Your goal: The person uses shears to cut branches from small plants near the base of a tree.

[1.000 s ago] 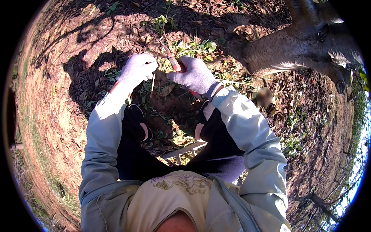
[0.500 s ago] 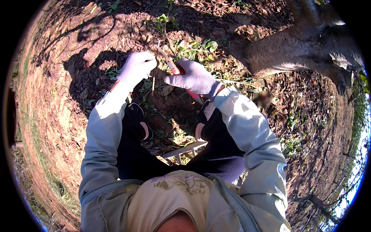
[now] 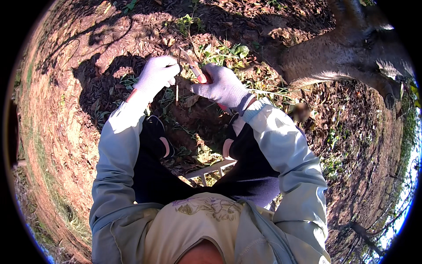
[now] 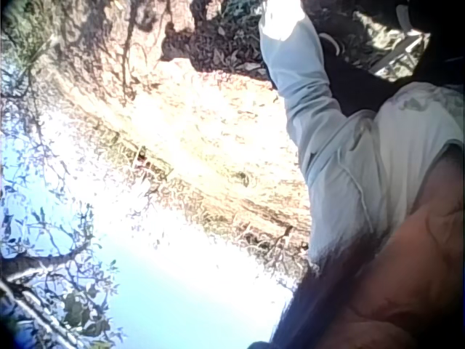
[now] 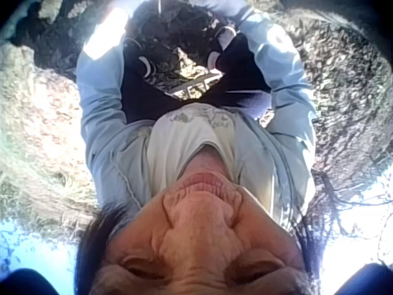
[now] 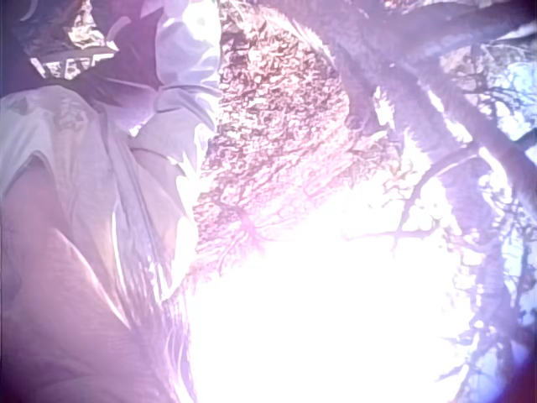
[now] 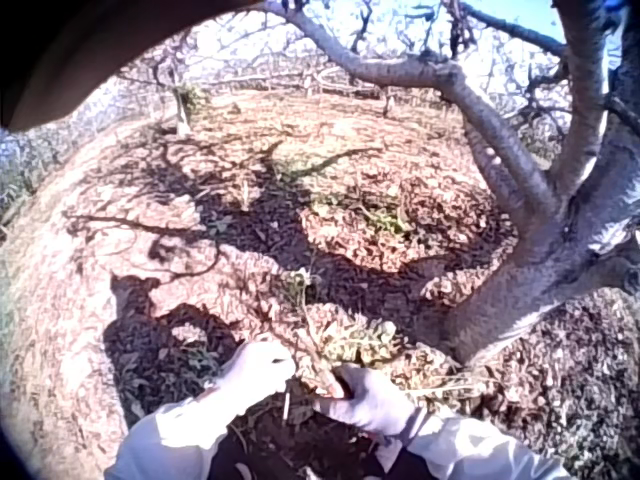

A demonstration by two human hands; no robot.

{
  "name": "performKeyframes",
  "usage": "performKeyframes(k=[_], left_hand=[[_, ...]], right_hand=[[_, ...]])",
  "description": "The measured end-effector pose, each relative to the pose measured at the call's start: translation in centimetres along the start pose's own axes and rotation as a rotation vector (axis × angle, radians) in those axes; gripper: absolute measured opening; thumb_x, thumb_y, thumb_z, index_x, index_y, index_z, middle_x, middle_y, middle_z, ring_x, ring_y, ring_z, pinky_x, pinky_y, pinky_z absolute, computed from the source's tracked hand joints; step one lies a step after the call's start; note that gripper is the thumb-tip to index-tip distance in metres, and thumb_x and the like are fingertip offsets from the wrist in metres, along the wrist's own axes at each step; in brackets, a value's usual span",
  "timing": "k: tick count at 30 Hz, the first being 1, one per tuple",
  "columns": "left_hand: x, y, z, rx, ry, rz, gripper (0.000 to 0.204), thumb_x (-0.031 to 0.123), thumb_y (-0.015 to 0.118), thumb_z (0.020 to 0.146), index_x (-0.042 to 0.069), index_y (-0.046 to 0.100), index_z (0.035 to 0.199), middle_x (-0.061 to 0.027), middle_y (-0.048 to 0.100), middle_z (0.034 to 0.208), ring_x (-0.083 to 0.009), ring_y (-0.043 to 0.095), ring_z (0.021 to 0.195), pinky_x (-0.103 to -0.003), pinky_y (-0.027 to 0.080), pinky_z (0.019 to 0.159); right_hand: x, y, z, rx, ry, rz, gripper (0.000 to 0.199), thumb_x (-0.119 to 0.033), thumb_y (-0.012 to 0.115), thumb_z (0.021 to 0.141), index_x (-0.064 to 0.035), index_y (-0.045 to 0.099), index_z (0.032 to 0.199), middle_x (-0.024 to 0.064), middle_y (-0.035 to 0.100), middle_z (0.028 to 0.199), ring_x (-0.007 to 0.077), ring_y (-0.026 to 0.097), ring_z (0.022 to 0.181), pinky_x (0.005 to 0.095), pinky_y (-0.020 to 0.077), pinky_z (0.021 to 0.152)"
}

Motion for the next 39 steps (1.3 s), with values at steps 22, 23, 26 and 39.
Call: performKeyframes(k=[22,23,26,39], left_hand=[[0.2,-0.5,-0.2,0.036,-0.089,-0.144,0.014,0.015,0.065,0.081,0.001,0.067,0.077,-0.0023,0.060,0.060,-0.0101,0.057,0.051,-0.025,0.044,0.046],[0.2,-0.5,-0.2,0.040,-0.084,-0.151,0.015,0.015,0.065,0.080,0.001,0.067,0.077,-0.0024,0.060,0.061,-0.0100,0.057,0.051,-0.025,0.044,0.046],[0.1,-0.5,-0.2,0.053,-0.074,-0.157,0.015,0.016,0.066,0.080,0.001,0.068,0.078,-0.0026,0.061,0.061,-0.0099,0.057,0.051,-0.025,0.044,0.046],[-0.2,-3.4,0.4,0.297,-0.017,-0.066,0.021,0.024,0.070,0.082,0.005,0.073,0.089,-0.0020,0.066,0.066,-0.0094,0.061,0.057,-0.026,0.047,0.054]], right_hand=[[-0.2,0.2,-0.1,0.007,-0.104,-0.098,0.055,-0.050,0.078,0.071,-0.0019,0.060,0.091,0.0139,0.059,0.075,0.0277,0.060,0.069,0.0381,0.0483,0.067],[-0.3,0.3,-0.1,-0.001,-0.092,-0.091,0.053,-0.046,0.078,0.073,-0.0012,0.059,0.092,0.0111,0.056,0.074,0.0233,0.056,0.069,0.0361,0.0464,0.066],[-0.3,0.6,-0.2,-0.012,-0.073,-0.070,0.049,-0.039,0.079,0.076,-0.0001,0.056,0.095,0.0051,0.051,0.073,0.0142,0.047,0.068,0.0317,0.0426,0.064],[0.3,1.0,-0.5,-0.201,-0.056,-0.348,0.057,-0.047,0.075,0.073,-0.0034,0.058,0.106,0.0184,0.065,0.091,0.0363,0.065,0.089,0.0416,0.0502,0.076]])
Point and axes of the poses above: each hand's wrist, its own z-axis towards the middle knuckle, its own y-axis out of the palm, x = y × z, the point moved 6 cm from there along z, towards the middle knuckle
